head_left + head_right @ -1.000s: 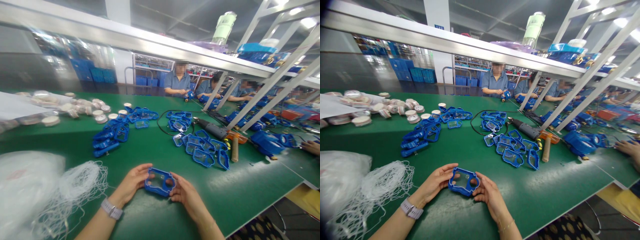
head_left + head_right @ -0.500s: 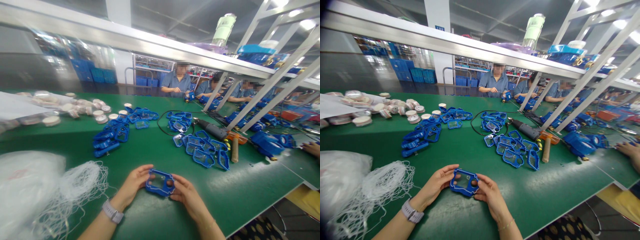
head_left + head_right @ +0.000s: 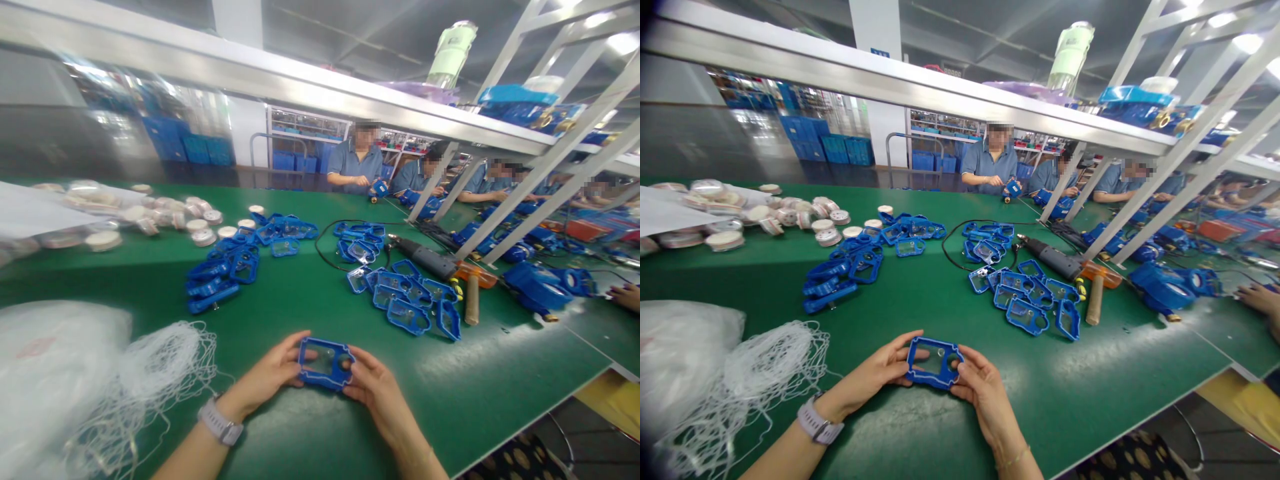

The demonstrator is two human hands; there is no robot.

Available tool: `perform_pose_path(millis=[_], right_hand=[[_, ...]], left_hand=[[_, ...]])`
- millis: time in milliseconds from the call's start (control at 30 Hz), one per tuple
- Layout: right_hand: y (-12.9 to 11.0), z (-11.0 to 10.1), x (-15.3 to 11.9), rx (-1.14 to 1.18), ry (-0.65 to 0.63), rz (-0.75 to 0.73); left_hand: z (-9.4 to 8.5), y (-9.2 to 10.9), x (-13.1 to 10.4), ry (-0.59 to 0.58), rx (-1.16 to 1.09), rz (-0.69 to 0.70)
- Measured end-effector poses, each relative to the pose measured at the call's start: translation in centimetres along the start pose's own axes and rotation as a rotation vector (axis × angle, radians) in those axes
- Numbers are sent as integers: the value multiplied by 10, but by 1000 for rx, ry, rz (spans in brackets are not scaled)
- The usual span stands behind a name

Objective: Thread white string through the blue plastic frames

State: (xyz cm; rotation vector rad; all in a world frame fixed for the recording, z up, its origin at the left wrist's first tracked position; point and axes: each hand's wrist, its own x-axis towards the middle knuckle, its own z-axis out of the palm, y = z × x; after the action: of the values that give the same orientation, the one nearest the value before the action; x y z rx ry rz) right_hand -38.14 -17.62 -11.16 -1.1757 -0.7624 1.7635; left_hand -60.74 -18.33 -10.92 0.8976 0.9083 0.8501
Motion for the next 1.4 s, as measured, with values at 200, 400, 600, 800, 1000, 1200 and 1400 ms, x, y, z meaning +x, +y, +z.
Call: perform_pose_path(millis=[200,400,600,800,1000,1200,1400], right_hand=[[-2,-1,-5,10,0,13],[-3,4,-10,-82,39,-63],[-7,17,-17,-244,55,-191],[-8,14,-17,-196,64,-161],[-4,8,-15,-39,54,-68],[-4,6,-13,44,-11,-31],[0,4,-11,115,27,-83]], left_hand=[[-4,2,-3,-88,-57,-26],[8,-3,4,72,99,15],[11,-21,13,222,313,141],[4,-5,3,5,128,57],[-2,7,-3,-86,-29,38],[-3,5,-2,-116,-51,64],[6,-4,2,-19,-74,176]])
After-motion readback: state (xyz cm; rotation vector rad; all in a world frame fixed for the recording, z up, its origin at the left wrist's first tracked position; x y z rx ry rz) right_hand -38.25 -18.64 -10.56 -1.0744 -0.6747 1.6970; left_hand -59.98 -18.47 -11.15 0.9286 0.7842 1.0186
